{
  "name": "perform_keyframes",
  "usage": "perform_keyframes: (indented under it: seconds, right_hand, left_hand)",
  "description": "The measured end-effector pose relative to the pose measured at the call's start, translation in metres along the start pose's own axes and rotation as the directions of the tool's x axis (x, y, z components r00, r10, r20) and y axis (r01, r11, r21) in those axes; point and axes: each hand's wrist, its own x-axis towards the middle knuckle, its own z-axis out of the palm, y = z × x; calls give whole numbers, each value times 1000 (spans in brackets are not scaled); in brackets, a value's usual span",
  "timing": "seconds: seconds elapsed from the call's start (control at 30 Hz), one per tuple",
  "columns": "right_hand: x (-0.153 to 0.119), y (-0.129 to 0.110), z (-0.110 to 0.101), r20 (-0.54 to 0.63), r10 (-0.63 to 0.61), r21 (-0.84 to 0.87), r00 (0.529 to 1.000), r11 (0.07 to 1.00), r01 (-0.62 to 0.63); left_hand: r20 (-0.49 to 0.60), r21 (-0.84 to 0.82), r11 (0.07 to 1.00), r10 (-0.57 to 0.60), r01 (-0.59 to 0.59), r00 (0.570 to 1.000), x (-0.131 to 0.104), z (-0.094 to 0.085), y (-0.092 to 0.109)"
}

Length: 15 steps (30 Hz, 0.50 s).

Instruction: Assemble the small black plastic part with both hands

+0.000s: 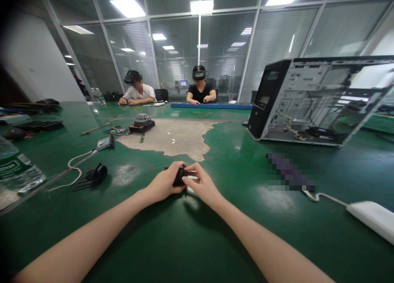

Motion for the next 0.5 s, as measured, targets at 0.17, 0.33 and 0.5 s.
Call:
perform_keyframes:
  seconds: [0.17, 0.33, 0.5]
  right_hand:
    - [2, 4, 0, -10, 6, -39, 1000, 999, -6]
    - [4, 3, -1, 2, 33, -68, 999, 997, -33]
    - [2, 2, -2, -6, -11, -26, 1000, 1000, 10]
  left_hand:
    - [4, 7, 1000, -16, 16, 1000, 0, 0, 0]
    - [4, 6, 1000, -12, 12, 1000, 0, 0, -1]
    - [7, 6, 1000, -11, 11, 1000, 0, -1, 0]
